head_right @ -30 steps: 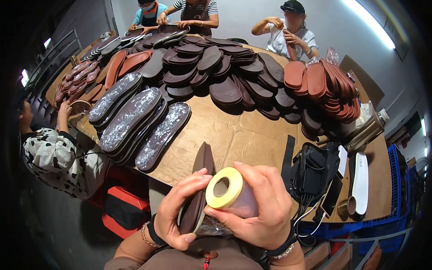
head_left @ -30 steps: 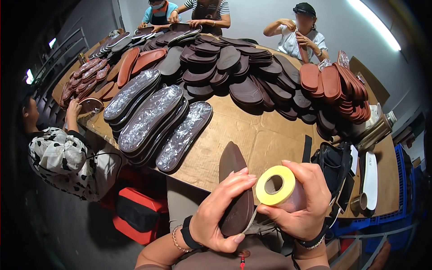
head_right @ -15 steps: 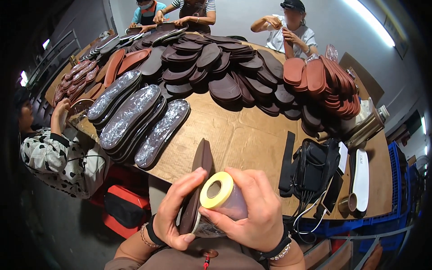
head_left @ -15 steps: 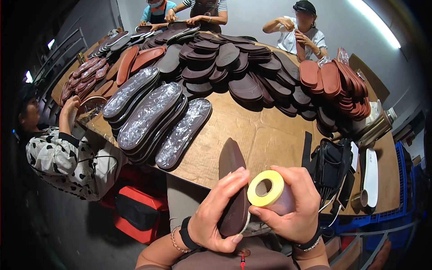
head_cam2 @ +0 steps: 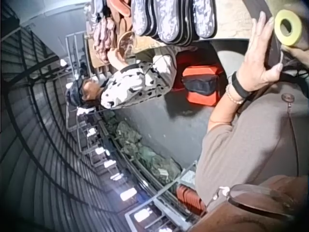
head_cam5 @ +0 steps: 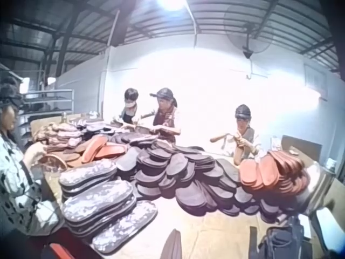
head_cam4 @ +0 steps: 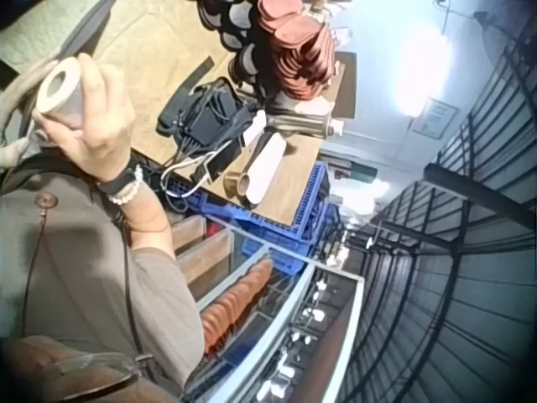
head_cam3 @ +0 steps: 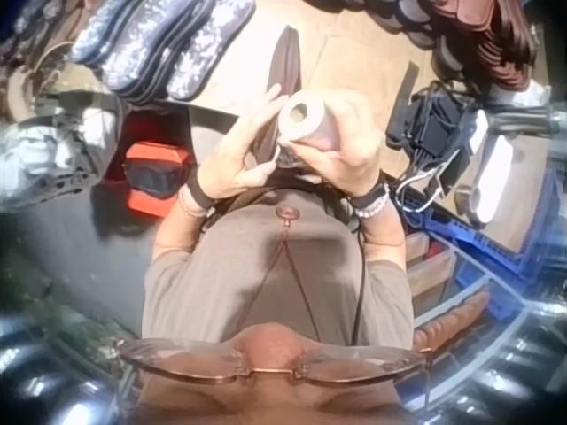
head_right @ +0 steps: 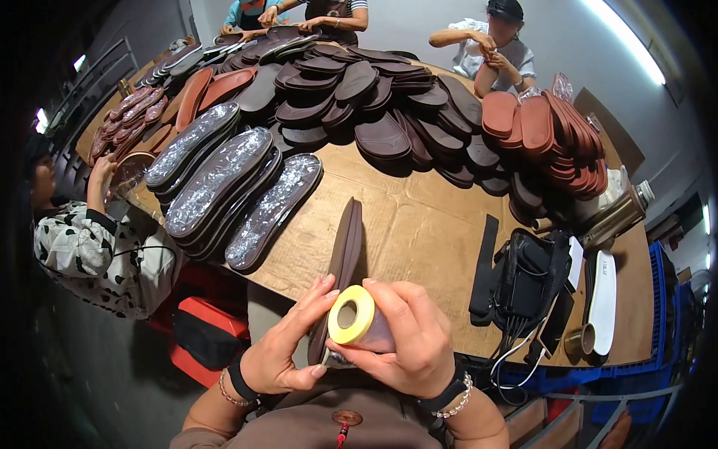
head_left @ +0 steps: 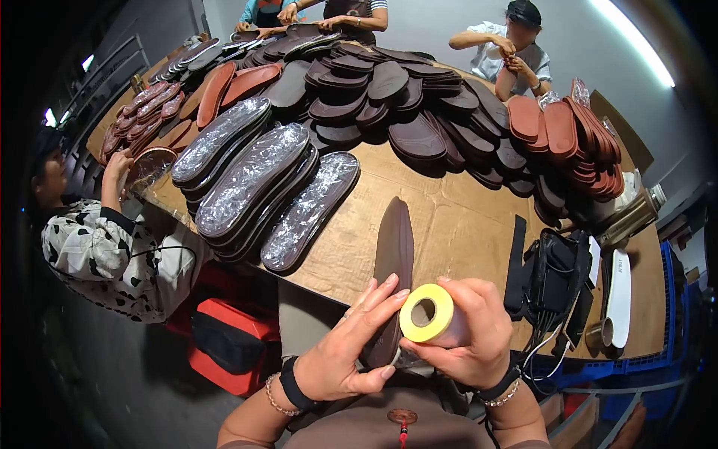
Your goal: The person is seen manufacturing shoe insoles by applying adhesive tape and wrapping them with a protective material.
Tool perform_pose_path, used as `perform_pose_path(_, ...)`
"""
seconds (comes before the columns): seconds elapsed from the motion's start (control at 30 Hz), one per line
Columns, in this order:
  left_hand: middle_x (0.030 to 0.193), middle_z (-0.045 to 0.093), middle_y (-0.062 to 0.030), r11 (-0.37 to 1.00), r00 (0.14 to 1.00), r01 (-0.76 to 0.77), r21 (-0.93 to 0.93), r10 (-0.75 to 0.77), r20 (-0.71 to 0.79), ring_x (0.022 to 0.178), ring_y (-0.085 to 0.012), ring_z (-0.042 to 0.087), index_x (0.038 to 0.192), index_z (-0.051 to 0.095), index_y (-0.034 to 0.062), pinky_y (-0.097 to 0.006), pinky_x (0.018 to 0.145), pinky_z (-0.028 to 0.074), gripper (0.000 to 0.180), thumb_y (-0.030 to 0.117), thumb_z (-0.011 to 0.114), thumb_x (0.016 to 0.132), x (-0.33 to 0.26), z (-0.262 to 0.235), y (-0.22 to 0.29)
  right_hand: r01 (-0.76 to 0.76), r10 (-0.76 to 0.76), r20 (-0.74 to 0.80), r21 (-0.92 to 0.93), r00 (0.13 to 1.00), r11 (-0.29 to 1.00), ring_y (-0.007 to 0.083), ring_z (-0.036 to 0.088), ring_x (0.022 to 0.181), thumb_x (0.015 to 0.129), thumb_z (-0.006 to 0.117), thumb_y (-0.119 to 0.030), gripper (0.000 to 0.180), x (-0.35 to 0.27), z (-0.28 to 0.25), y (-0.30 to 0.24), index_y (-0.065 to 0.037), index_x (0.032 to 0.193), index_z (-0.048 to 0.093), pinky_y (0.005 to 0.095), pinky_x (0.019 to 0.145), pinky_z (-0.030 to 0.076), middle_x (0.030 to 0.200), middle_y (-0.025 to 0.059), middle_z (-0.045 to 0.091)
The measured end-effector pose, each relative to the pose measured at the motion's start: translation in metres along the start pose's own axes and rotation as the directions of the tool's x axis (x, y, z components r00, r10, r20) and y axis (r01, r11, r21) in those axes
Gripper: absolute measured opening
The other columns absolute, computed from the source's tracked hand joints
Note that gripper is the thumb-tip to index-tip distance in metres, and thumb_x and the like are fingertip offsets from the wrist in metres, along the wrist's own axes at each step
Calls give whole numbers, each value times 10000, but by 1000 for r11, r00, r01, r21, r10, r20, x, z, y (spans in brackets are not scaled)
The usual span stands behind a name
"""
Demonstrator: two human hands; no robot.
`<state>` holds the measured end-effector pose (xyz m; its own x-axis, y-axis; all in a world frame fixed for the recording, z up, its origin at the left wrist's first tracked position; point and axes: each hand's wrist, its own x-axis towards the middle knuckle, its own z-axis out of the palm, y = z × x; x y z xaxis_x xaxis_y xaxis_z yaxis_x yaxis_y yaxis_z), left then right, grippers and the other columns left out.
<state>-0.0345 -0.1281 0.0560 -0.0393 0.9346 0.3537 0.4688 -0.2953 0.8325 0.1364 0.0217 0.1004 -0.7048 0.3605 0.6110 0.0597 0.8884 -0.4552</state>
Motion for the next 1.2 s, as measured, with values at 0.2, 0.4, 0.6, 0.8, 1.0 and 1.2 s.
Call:
perform_pose_path(0.2, 1643, 272, -276, 953, 982, 163, -257, -182, -53, 1508, -424, 334, 1560, 365, 47, -511, 1157, 378, 835, 302, 728, 852, -5, 12, -12, -4, 3, 21, 21, 1000, 1000, 331, 707, 917, 656, 970, -285, 749, -8, 16, 12, -3, 1251, 613, 400, 753, 596, 1087, 165, 661)
perform_pose_path(0.4, 1578, 391, -276, 971, 981, 118, -207, -146, -128, 1446, -433, 423, 1501, 454, 68, -500, 1180, 351, 816, 198, 778, 763, 3, 13, -24, 10, -12, 76, 26, 997, 1000, 361, 684, 928, 662, 963, -281, 744, -10, 19, 19, -7, 1247, 592, 430, 806, 569, 1119, 178, 670)
perform_pose_path(0.6, 1531, 459, -253, 999, 988, 45, -27, -49, -144, 1415, -421, 454, 1435, 534, 62, -495, 1184, 339, 777, 142, 765, 697, 7, 13, -33, -14, 10, 206, 19, 978, 1000, 345, 669, 948, 687, 947, -351, 780, -14, 15, 26, 5, 1279, 586, 420, 819, 545, 1125, 169, 670)
perform_pose_path(0.8, 1527, 465, -236, 999, 988, 34, -30, -38, -148, 1401, -419, 467, 1428, 548, 64, -484, 1168, 365, 771, 130, 758, 689, 9, 16, -32, -35, 21, 287, 43, 958, 998, 368, 639, 1011, 720, 920, -334, 794, -9, 1, 25, -3, 1350, 567, 433, 876, 537, 1148, 179, 648)
perform_pose_path(1.0, 1527, 460, -230, 998, 988, 48, -44, -54, -148, 1371, -434, 488, 1432, 553, 72, -485, 1147, 401, 763, 126, 762, 700, 8, 15, -31, -6, 7, 128, -13, 992, 1000, 331, 663, 941, 649, 960, -291, 718, -10, 0, 20, -12, 1236, 655, 412, 818, 541, 1074, 143, 667)
perform_pose_path(1.2, 1536, 462, -243, 998, 987, 53, -32, -57, -148, 1387, -425, 489, 1448, 547, 60, -481, 1154, 393, 780, 123, 755, 699, 7, 17, -29, -20, 19, -7, -110, 1000, 994, 314, 663, 908, 631, 969, -264, 708, -15, 13, 24, -19, 1221, 662, 404, 797, 528, 1031, 130, 675)
